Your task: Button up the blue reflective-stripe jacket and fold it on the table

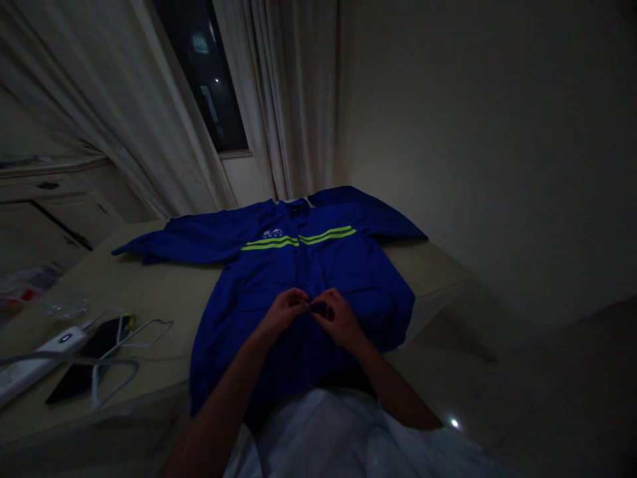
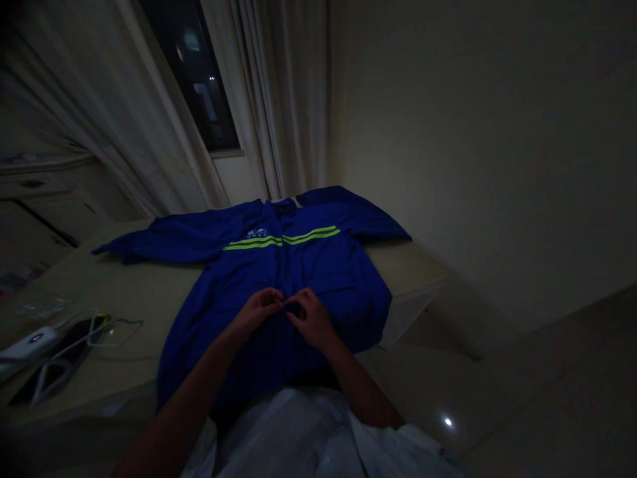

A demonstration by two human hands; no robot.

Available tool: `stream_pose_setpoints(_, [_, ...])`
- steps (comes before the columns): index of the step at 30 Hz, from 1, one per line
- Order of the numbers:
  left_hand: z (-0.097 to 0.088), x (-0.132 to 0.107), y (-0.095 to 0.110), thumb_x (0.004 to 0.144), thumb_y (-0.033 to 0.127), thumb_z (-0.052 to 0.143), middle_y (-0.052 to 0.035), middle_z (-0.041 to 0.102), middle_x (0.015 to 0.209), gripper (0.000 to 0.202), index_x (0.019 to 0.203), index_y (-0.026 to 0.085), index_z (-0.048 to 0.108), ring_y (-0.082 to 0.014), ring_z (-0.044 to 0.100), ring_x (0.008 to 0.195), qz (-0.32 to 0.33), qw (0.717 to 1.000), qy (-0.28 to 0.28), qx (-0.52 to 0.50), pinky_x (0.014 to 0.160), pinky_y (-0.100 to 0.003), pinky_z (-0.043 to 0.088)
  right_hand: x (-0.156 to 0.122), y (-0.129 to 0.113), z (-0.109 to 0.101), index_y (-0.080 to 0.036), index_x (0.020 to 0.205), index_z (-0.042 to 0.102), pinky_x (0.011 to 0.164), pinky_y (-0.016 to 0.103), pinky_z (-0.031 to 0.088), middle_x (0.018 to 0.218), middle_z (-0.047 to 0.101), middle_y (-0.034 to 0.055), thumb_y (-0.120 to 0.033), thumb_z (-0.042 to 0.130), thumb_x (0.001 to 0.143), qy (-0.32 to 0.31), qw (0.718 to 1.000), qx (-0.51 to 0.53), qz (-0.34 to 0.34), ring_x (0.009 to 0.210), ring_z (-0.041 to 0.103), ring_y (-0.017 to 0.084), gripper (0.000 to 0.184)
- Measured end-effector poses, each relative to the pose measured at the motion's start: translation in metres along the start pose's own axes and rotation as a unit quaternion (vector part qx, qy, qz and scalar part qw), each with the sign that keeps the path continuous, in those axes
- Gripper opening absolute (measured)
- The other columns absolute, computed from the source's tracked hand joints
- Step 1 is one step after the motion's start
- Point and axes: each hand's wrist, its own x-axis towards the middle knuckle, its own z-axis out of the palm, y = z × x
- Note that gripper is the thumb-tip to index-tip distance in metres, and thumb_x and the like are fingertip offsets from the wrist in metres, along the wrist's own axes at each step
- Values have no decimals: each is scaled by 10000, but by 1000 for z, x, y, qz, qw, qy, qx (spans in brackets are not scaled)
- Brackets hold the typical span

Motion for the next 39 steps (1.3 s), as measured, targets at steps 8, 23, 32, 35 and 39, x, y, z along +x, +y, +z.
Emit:
stream_pose_setpoints(8, [5,-8,-11,841,359,688,-58,718,921,225,981,185,719,-215,691,876,92,989,29,109,840,-365,546,-8,-6,2,-225,1043,712,695,272,497,1007,632,17,-224,770,868,25,999,-29,-3,682,575,121,184])
stream_pose_setpoints(23, [21,-72,-28,972,105,523,-110,601,1534,519,1475,215,585,-281,490,1482,259,793,-40,550,1213,-514,433,-18,-41,-24,-239,1185,710,667,233,526,896,754,-15,-197,696,859,-184,977,97,47,736,690,139,330])
stream_pose_setpoints(32, [17,-34,16,1088,407,424,-81,400,1693,545,1616,272,414,-268,397,1548,242,772,-25,587,1256,-504,378,51,40,-103,-211,1141,704,852,382,549,1110,715,95,-463,637,952,121,986,-110,31,920,685,232,322])
stream_pose_setpoints(35, [19,-25,6,1043,493,513,-126,257,1739,685,1652,224,354,-315,263,1602,218,751,-116,613,1267,-510,350,101,86,-155,-179,1146,704,935,437,519,1150,695,149,-452,601,954,164,963,-215,6,1011,665,280,350])
stream_pose_setpoints(39, [-3,-1,19,958,600,608,-136,450,1652,692,1547,244,537,-327,501,1475,159,777,-226,566,1156,-422,483,140,133,-210,-164,1153,708,987,468,449,1207,672,212,-390,502,996,212,924,-318,18,1143,589,338,344])
